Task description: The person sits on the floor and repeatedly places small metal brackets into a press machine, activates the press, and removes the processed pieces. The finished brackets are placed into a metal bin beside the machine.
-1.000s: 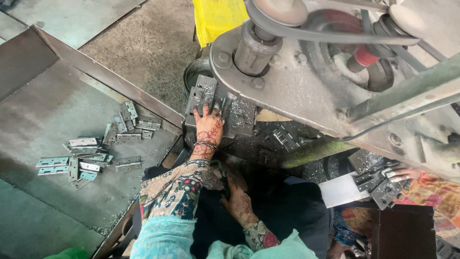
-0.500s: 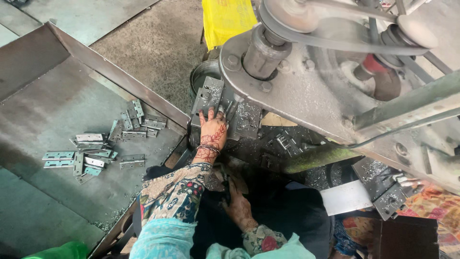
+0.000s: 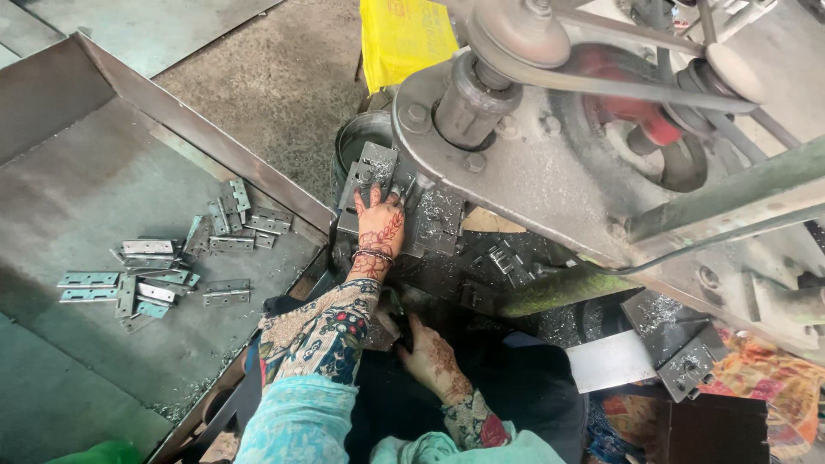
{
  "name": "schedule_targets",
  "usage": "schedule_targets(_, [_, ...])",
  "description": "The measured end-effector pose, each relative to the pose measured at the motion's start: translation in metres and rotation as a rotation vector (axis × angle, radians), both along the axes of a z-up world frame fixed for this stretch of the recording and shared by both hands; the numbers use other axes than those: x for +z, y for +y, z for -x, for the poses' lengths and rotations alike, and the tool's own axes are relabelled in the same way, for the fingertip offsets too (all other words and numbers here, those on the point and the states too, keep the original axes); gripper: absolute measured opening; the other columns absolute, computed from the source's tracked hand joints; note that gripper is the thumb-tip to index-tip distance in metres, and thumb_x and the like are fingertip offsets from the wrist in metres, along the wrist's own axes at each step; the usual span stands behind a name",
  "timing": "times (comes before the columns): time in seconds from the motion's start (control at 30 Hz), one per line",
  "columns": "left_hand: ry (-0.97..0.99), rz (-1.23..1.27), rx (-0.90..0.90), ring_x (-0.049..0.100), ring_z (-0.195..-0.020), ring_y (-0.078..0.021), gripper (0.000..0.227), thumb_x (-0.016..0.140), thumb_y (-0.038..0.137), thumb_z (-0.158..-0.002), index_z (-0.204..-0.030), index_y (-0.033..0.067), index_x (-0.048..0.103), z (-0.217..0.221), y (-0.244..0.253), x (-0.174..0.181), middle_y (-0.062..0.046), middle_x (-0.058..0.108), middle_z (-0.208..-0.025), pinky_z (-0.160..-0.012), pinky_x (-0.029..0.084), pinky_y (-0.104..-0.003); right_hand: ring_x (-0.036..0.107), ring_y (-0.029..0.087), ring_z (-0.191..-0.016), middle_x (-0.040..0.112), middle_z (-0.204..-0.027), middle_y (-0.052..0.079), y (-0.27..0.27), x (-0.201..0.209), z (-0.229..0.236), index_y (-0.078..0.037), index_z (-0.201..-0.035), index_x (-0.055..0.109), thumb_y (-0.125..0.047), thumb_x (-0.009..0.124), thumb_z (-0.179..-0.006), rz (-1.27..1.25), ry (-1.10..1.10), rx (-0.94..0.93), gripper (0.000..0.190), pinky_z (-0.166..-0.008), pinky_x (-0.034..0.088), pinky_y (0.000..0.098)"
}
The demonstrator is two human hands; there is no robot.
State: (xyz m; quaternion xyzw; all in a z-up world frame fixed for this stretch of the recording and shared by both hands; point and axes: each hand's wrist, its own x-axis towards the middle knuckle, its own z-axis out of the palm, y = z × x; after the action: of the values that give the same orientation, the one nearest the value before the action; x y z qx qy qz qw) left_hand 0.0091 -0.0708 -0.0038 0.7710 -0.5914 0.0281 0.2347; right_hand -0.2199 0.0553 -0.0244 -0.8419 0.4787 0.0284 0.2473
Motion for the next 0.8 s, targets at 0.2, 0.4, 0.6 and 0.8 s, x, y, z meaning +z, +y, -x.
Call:
schedule_targets(0.2, [0.028, 0.013, -0.012, 0.04, -0.145, -0.0363, 0.037, 0.052, 0.014, -0.093, -0.124, 0.014, 0.073, 0.001, 0.002, -0.005, -0.003, 0.063, -0.141, -0.12, 0.013, -0.068, 0.064, 0.043, -0.113, 0.054, -0.142, 0.022, 0.034, -0.046, 0.005, -0.018, -0.157, 0.025, -0.025, 0.078, -0.083, -0.056, -0.03, -0.128, 0.091, -0.093, 0.056, 0.0479])
schedule_targets(0.4, [-0.078, 0.072, -0.006, 0.04, -0.143, -0.0366, 0.04, 0.051, 0.015, -0.095, -0.13, 0.0124, 0.07, -0.003, 0.016, -0.014, -0.003, 0.062, -0.144, -0.119, 0.014, -0.069, 0.059, 0.05, -0.122, 0.056, -0.138, 0.031, 0.022, -0.027, 0.004, -0.008, -0.153, 0.031, -0.02, 0.081, -0.076, 0.217, -0.241, 0.057, 0.092, -0.098, 0.053, 0.0519])
schedule_targets(0.6, [0.004, -0.026, -0.046, 0.038, -0.145, -0.0364, 0.044, 0.05, 0.015, -0.092, -0.132, 0.014, 0.068, -0.001, 0.008, -0.01, -0.003, 0.06, -0.143, -0.119, 0.01, -0.07, 0.063, 0.04, -0.12, 0.063, -0.132, 0.023, 0.002, 0.034, -0.013, -0.01, -0.156, 0.03, -0.022, 0.074, -0.087, -0.094, 0.026, -0.015, 0.083, -0.099, 0.053, 0.0467])
schedule_targets(0.8, [0.031, -0.022, -0.027, 0.037, -0.146, -0.0362, 0.04, 0.049, 0.016, -0.095, -0.13, 0.0155, 0.069, 0.002, -0.004, -0.005, -0.003, 0.061, -0.142, -0.12, 0.007, -0.071, 0.056, 0.045, -0.124, 0.054, -0.142, 0.027, 0.024, 0.014, -0.009, -0.011, -0.155, 0.032, -0.018, 0.078, -0.079, 0.09, -0.14, 0.002, 0.089, -0.099, 0.05, 0.0479])
